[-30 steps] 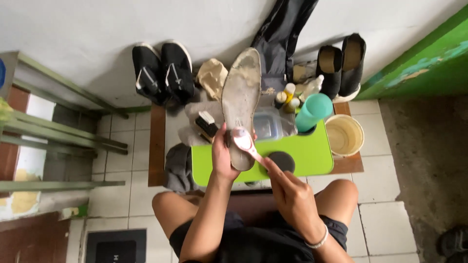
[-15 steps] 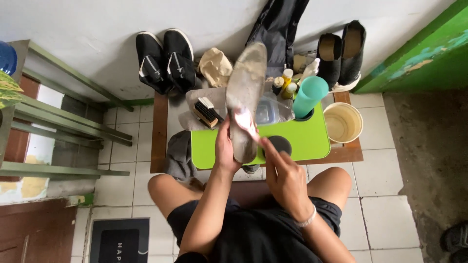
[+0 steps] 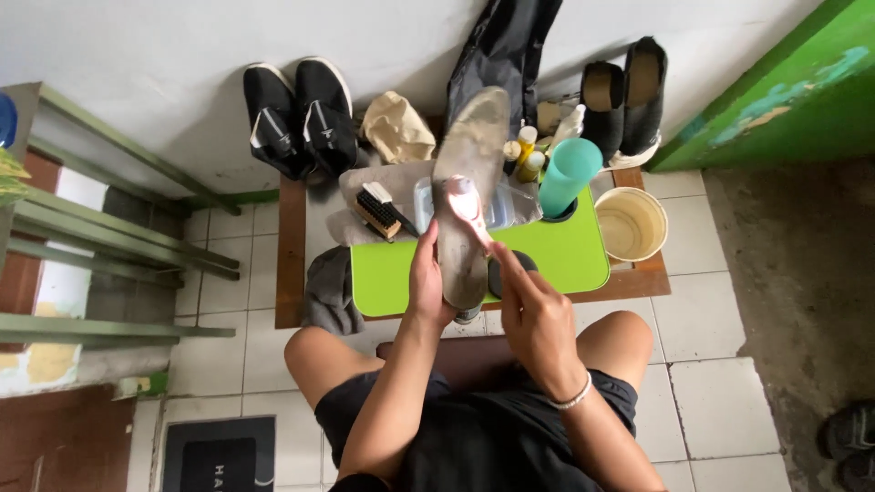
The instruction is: A person is sitting on the floor and using a toothbrush to scrub a shoe insole with a cleaning solution.
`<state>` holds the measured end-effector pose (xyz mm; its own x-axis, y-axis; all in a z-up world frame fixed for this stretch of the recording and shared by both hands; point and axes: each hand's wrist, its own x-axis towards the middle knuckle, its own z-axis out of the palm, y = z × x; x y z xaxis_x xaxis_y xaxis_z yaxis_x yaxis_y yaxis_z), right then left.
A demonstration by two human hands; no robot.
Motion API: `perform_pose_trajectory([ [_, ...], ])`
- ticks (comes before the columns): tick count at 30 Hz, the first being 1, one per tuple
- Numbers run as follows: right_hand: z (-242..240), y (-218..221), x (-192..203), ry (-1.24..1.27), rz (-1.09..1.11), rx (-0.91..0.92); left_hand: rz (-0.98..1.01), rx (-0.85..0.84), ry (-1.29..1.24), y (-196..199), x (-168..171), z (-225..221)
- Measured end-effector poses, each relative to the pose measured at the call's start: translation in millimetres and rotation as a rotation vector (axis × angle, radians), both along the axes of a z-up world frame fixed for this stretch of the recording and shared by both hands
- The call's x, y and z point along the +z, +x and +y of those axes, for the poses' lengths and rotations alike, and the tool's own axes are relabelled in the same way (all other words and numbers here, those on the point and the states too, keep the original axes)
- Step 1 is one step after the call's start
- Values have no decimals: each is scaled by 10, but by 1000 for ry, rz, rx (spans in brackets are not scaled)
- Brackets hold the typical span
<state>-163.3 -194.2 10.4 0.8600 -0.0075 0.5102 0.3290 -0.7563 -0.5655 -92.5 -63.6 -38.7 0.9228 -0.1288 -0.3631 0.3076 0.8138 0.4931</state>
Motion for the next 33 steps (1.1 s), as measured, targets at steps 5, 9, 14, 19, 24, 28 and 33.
perform_pose_trajectory([
  [5, 97, -391, -6, 33, 184, 106, -151, -17, -50, 121, -105, 205],
  [9, 37, -230, -152, 65, 138, 58, -23, -38, -21, 95, -220, 144],
  [14, 204, -126, -121, -1, 37, 74, -46, 20, -5, 30, -133, 224],
  [19, 256, -340, -136, 44, 162, 133, 83, 83, -7, 86, -417, 396],
  [24, 217, -45, -116, -41, 22, 80, 54, 34, -11, -121, -283, 234],
  [28, 296, -366, -133, 20, 87, 165, 34, 38, 30, 40, -231, 404],
  [33, 166, -347, -301, -1, 191, 128, 33, 64, 5, 98, -489, 337],
])
